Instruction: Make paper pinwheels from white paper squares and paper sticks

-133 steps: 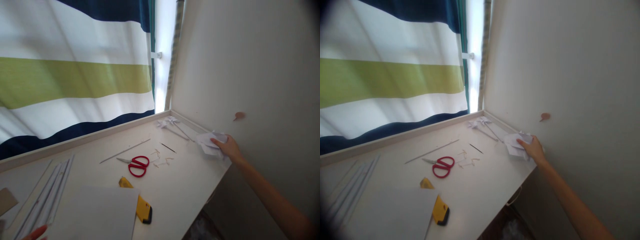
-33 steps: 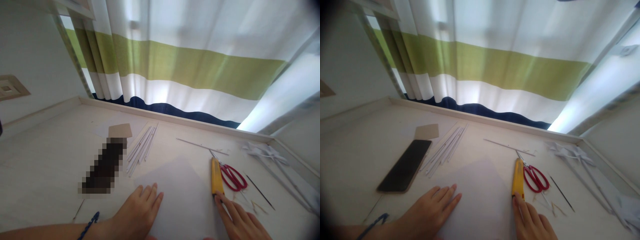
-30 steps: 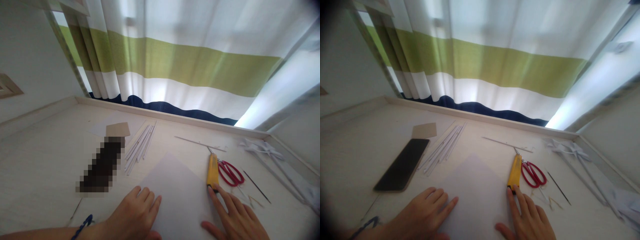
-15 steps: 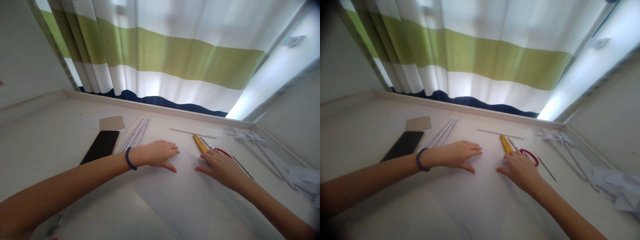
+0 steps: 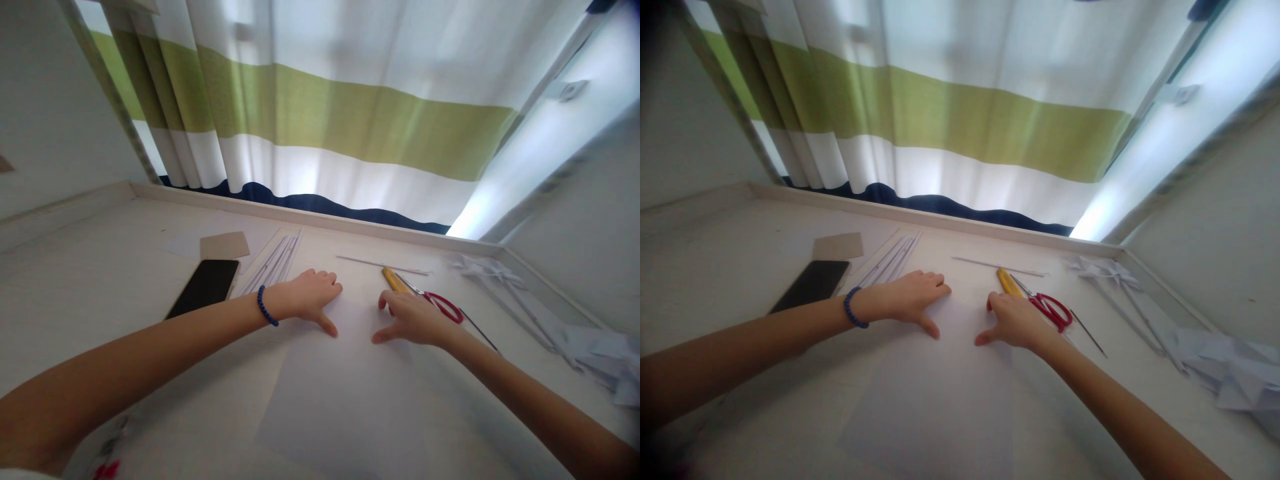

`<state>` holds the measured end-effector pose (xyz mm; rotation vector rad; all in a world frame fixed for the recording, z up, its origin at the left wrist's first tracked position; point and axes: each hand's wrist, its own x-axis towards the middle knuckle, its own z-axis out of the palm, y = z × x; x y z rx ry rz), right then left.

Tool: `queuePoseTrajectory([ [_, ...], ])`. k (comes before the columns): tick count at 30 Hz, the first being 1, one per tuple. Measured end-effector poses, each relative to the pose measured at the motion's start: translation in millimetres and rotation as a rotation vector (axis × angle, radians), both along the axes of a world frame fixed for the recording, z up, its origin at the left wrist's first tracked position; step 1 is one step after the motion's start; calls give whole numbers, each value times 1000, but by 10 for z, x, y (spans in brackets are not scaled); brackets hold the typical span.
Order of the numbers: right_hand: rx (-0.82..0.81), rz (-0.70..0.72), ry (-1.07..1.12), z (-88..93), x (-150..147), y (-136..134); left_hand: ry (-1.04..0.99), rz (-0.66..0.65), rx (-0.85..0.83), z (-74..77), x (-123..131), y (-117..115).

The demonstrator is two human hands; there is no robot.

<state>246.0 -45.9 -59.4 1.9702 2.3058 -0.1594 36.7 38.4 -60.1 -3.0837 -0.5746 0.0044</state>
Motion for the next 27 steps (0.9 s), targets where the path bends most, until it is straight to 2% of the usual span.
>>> queuePoseTrajectory([
  [8,96,73,37,-14,-121,125,-19,92,53,41,-189,-68],
  [11,174,77,7,20,-135,105,-47,115,94,78,-205,-111],
  [14,256,143,-45,63,-185,14,-64,119,125,97,-215,-193],
  [17,336,226,-115,54,-247,-128,-73,105,143,96,-223,-335],
  [21,439,254,-169,-53,-282,-294,-72,106,137,66,-251,-616],
  [27,521,283,-169,-155,-274,-382,-97,117,-14,-58,-341,-998],
])
